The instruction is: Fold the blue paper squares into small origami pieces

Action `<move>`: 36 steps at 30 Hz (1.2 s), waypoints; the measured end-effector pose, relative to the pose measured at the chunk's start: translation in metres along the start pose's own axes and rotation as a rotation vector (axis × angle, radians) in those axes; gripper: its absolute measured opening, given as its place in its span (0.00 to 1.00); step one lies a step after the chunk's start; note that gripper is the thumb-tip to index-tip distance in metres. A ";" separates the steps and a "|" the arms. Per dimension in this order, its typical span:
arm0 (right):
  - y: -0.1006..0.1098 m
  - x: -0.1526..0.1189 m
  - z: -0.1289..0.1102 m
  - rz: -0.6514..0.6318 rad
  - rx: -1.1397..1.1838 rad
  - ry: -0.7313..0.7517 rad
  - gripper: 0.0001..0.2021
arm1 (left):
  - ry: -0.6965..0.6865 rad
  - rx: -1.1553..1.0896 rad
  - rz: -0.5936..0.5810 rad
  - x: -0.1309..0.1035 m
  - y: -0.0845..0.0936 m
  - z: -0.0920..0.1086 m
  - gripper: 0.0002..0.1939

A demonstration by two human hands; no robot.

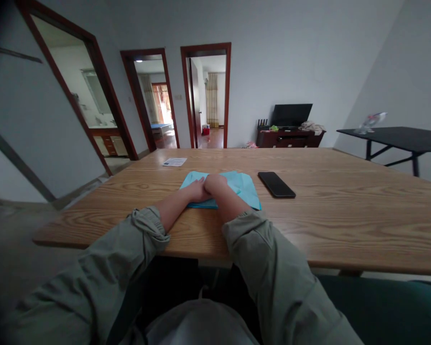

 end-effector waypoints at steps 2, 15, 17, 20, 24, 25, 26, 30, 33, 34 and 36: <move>-0.005 0.002 -0.002 -0.024 -0.008 0.003 0.17 | 0.041 -0.009 0.005 0.002 0.001 -0.005 0.42; -0.019 -0.013 0.040 -0.051 -0.036 -0.145 0.34 | 0.253 0.046 0.142 0.035 0.007 -0.036 0.37; -0.019 -0.015 0.049 -0.052 -0.047 -0.135 0.35 | 0.264 0.051 0.125 0.035 0.009 -0.041 0.38; -0.021 -0.019 0.065 -0.064 -0.055 -0.133 0.36 | 0.242 0.064 0.080 0.026 0.013 -0.049 0.37; -0.021 -0.027 0.079 -0.078 -0.070 -0.119 0.35 | 0.210 0.087 0.057 -0.002 0.019 -0.058 0.36; -0.021 -0.029 0.080 -0.077 -0.075 -0.111 0.34 | 0.201 0.091 0.054 -0.009 0.021 -0.060 0.37; -0.020 -0.031 0.079 -0.073 -0.082 -0.104 0.33 | 0.190 0.094 0.050 -0.014 0.022 -0.062 0.37; -0.017 -0.042 0.059 -0.021 -0.133 -0.051 0.32 | 0.173 0.086 0.044 -0.026 0.024 -0.065 0.37; -0.013 -0.047 0.036 -0.064 -0.117 0.038 0.34 | 0.187 0.067 0.056 -0.028 0.025 -0.064 0.36; -0.011 -0.049 0.028 -0.085 -0.102 0.075 0.35 | 0.191 0.061 0.063 -0.028 0.025 -0.064 0.36; -0.007 -0.051 0.017 -0.099 -0.077 0.140 0.37 | 0.201 0.049 0.073 -0.030 0.026 -0.064 0.37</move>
Point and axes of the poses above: each hand's wrist, its own x-axis towards the middle knuckle, its own y-axis out of the back of the hand, z = x × y, the point moved 1 cm from there along x, towards the middle knuckle, and after that the axes turned 10 degrees about -x, right-handed, at the moved point
